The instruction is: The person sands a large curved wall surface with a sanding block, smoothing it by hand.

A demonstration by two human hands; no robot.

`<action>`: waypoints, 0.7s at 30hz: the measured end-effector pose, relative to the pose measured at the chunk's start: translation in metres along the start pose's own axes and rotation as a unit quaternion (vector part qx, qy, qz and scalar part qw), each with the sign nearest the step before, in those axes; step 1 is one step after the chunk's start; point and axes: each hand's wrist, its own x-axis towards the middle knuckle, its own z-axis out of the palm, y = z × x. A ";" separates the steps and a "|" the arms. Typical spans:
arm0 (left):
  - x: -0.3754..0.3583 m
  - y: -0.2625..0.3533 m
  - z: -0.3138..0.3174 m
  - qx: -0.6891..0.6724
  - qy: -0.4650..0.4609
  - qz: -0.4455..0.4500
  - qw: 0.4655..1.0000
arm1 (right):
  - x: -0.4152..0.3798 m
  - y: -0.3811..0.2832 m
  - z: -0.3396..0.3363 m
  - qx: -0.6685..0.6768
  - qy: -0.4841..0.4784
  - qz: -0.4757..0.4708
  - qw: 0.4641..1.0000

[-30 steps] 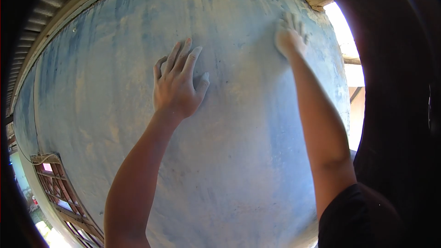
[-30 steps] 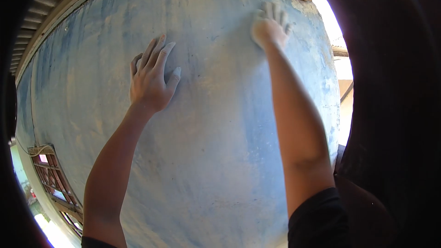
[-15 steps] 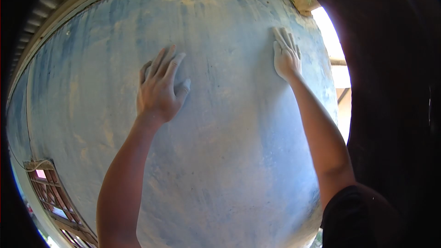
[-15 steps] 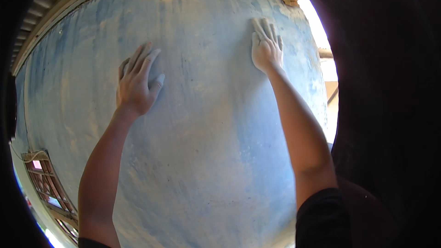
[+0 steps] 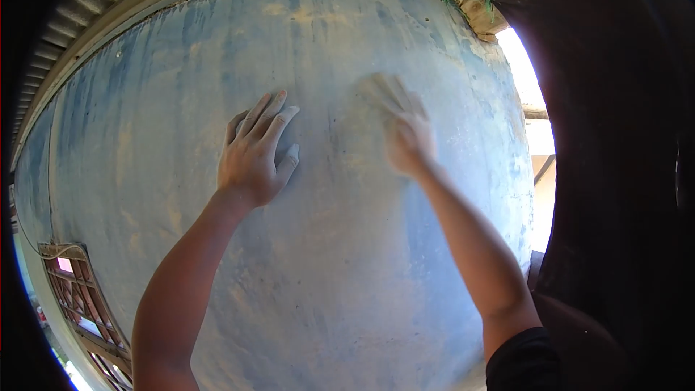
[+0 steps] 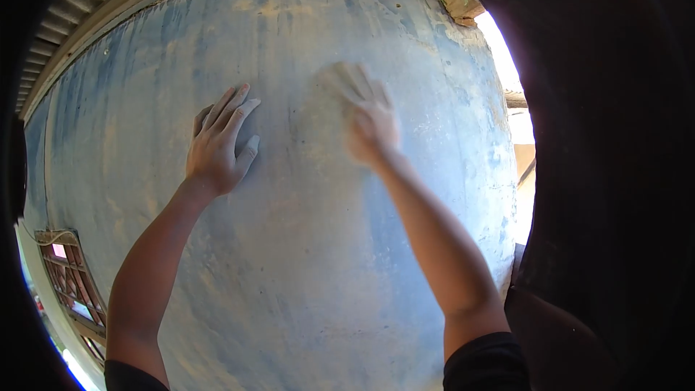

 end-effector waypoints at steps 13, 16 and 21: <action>0.001 0.003 -0.001 0.002 -0.001 0.007 1.000 | -0.013 -0.046 0.020 -0.037 0.008 -0.039 0.999; 0.002 0.003 0.002 -0.008 0.002 0.011 1.000 | -0.049 -0.030 0.013 -0.035 -0.028 -0.079 0.996; 0.001 0.002 0.005 -0.001 0.009 0.016 1.000 | -0.027 0.077 0.006 -0.051 0.061 0.061 0.995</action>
